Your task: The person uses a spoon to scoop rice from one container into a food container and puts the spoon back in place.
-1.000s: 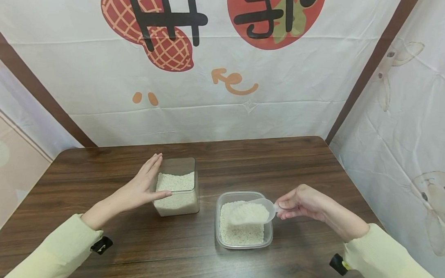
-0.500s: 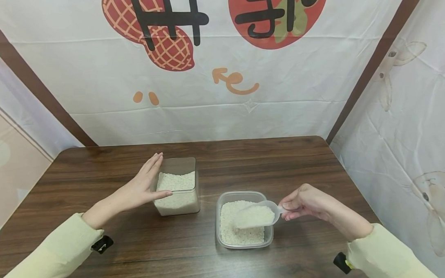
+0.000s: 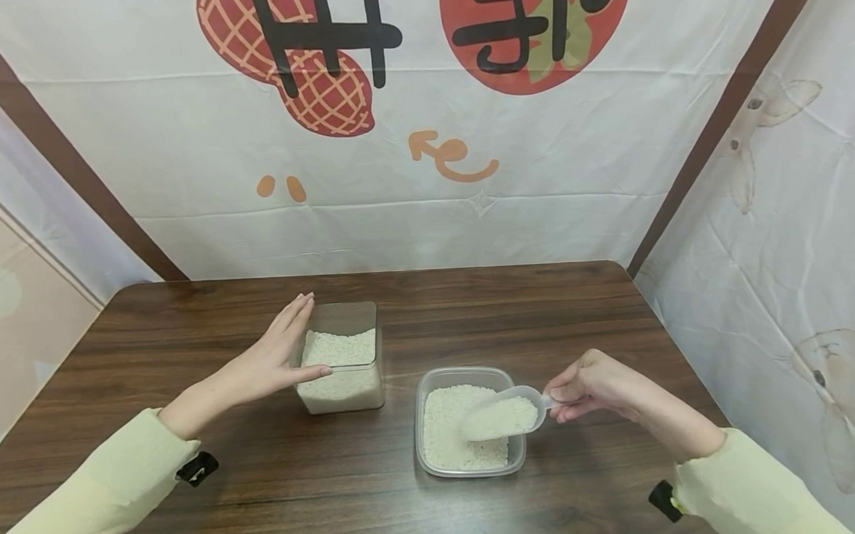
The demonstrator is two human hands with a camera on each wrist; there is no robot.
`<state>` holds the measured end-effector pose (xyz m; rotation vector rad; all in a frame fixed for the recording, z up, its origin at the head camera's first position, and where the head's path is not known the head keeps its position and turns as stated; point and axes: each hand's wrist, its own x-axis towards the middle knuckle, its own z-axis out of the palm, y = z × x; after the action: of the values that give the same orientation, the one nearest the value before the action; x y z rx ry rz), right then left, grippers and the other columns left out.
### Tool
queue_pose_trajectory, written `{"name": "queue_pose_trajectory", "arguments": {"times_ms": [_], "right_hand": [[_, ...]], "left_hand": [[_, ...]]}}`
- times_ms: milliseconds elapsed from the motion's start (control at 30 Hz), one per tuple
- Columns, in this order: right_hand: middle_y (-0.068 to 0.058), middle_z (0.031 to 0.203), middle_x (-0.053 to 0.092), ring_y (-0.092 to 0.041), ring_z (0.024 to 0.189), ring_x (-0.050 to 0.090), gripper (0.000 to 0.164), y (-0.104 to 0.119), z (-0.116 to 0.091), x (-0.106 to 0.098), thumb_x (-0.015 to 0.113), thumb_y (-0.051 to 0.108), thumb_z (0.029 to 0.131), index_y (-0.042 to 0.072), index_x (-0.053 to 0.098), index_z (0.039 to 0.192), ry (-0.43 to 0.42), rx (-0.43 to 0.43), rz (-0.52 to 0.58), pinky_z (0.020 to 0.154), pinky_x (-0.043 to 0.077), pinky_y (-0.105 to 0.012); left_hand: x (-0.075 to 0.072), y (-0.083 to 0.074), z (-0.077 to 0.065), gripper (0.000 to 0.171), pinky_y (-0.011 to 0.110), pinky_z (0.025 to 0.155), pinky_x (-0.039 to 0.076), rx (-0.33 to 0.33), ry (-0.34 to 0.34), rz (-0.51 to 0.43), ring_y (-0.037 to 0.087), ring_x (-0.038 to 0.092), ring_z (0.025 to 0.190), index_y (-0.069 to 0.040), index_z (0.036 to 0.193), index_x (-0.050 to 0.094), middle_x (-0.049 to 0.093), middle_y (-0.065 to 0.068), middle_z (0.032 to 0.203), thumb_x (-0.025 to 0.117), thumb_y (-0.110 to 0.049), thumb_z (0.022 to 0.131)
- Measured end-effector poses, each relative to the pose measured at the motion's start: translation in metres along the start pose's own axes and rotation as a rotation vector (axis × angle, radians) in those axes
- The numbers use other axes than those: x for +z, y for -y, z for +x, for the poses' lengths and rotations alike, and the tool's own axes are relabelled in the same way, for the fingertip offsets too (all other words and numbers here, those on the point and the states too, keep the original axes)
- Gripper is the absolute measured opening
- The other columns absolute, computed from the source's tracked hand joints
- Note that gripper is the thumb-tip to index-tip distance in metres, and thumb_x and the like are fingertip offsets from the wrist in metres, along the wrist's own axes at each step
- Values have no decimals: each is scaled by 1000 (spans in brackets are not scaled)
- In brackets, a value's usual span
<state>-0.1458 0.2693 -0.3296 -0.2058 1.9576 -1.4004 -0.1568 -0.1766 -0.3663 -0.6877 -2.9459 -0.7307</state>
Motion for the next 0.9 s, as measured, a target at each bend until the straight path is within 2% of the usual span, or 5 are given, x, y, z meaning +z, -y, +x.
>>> {"name": "queue_pose_trajectory", "arguments": {"times_ms": [433, 900], "right_hand": [[-15, 76, 66, -10, 64, 63, 30, 7, -4, -1, 53, -2, 86, -27, 52, 103, -36, -21, -109, 63, 54, -26], [-16, 78, 66, -12, 66, 64, 32, 18, -12, -7, 53, -2, 87, -28, 50, 104, -43, -54, -126, 67, 54, -30]], "left_hand": [[1, 0, 0, 109, 49, 108, 15, 3, -12, 8, 27, -3, 139, 7, 143, 5, 2, 15, 151, 64, -56, 76], [1, 1, 0, 109, 50, 107, 16, 8, -11, 4, 27, -3, 139, 7, 143, 5, 1, 15, 151, 63, -57, 76]]}}
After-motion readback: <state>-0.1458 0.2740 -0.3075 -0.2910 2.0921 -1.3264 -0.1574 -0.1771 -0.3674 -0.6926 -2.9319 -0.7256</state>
